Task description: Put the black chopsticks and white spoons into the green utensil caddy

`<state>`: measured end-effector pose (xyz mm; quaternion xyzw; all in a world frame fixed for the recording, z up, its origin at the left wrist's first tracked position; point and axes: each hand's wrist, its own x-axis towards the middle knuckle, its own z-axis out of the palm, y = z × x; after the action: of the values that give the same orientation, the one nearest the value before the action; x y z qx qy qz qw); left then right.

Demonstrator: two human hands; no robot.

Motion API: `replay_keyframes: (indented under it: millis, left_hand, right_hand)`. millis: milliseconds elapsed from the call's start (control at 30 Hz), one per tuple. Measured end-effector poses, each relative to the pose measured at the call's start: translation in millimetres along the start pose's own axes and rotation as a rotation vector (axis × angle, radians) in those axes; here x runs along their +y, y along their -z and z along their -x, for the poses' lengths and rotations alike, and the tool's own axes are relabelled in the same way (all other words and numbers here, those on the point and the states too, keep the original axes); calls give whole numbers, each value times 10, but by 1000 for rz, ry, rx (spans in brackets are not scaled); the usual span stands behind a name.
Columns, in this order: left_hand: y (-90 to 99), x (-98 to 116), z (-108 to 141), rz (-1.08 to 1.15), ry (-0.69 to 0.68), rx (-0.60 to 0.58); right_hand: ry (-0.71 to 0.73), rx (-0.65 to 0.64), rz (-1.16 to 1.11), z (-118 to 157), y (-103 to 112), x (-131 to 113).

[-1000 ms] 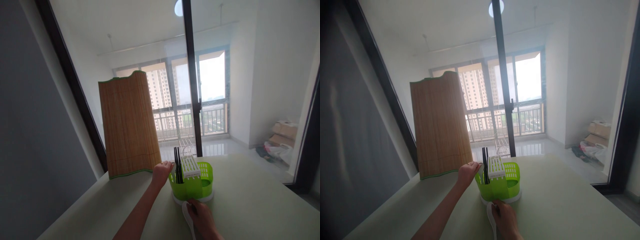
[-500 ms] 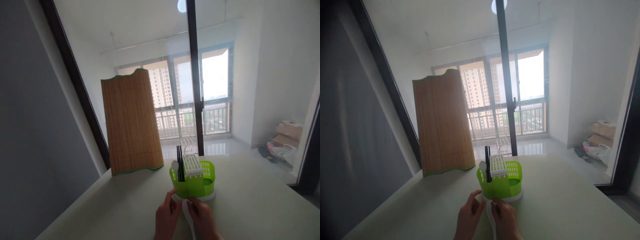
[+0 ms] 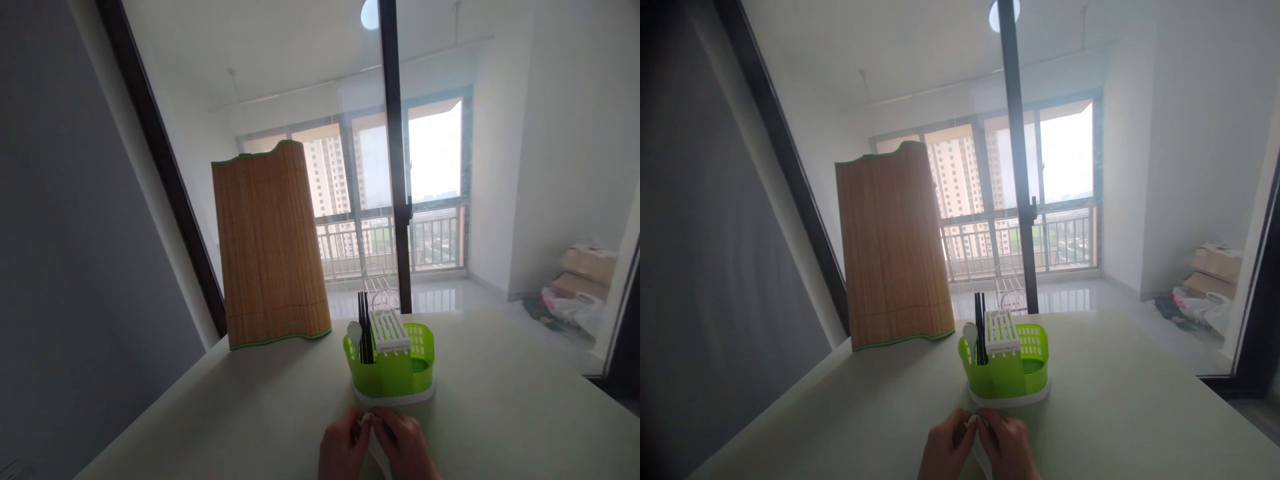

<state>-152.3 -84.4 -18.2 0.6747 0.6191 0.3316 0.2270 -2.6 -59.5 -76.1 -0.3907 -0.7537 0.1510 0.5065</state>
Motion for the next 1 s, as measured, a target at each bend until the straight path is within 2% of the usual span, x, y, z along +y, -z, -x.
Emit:
replay_keyframes:
  millis: [100, 300, 367, 433, 533, 633, 733, 833, 933, 1000]
  left_hand:
    - [191, 42, -66, 28, -99, 58]
    - [920, 390, -439, -103, -353, 613]
    - [1078, 521, -632, -173, -449, 736]
    - [1133, 612, -833, -247, -515, 787]
    - [1041, 644, -1095, -344, -530, 742]
    - [839, 562, -1247, -409, -476, 609]
    - [641, 438, -1304, -427, -390, 473]
    - [522, 347, -1332, -403, -304, 383]
    - [489, 319, -1353, -351, -269, 336]
    - [485, 322, -1327, -309, -265, 361]
  right_hand:
    - [-16, 18, -12, -14, 19, 3]
    - [10, 76, 30, -38, 19, 57]
    - [16, 96, 40, -45, 17, 61]
    - [13, 96, 49, -52, 22, 59]
    - [22, 92, 75, -59, 35, 63]
    - [18, 76, 103, -63, 43, 78]
    - [-20, 41, 125, -67, 40, 84]
    - [-35, 20, 133, -70, 31, 78]
    - [-15, 18, 132, -68, 23, 73]
    - [-13, 15, 139, -64, 21, 71]
